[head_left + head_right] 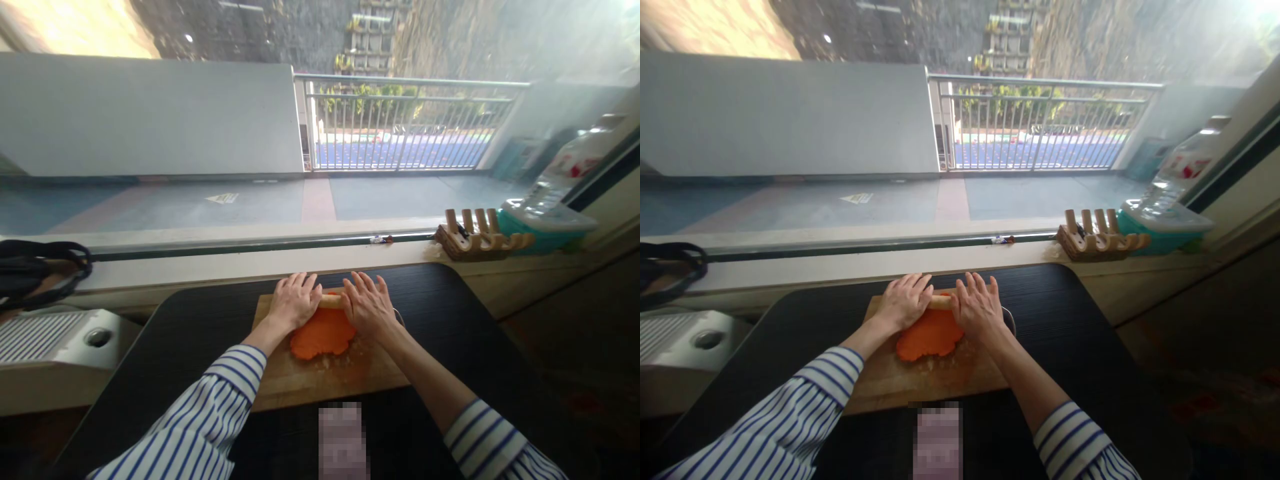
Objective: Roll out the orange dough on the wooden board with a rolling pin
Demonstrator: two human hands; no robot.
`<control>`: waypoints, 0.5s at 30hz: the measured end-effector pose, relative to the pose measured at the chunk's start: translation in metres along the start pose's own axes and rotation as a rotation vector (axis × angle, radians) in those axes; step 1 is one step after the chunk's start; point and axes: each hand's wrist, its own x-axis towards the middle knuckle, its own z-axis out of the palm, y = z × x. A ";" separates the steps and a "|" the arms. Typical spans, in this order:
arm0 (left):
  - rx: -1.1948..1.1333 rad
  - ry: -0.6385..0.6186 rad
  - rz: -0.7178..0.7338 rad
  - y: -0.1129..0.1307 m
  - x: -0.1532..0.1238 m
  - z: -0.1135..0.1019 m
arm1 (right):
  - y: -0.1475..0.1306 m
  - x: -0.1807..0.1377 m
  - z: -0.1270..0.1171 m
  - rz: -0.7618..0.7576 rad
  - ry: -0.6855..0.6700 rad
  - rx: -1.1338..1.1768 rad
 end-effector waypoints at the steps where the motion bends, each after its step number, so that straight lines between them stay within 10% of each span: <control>1: -0.004 -0.001 -0.005 0.000 -0.004 -0.001 | -0.001 -0.004 -0.001 -0.008 0.000 0.005; 15: -0.178 -0.011 0.114 -0.003 -0.065 -0.022 | 0.003 -0.038 -0.005 -0.192 -0.056 0.154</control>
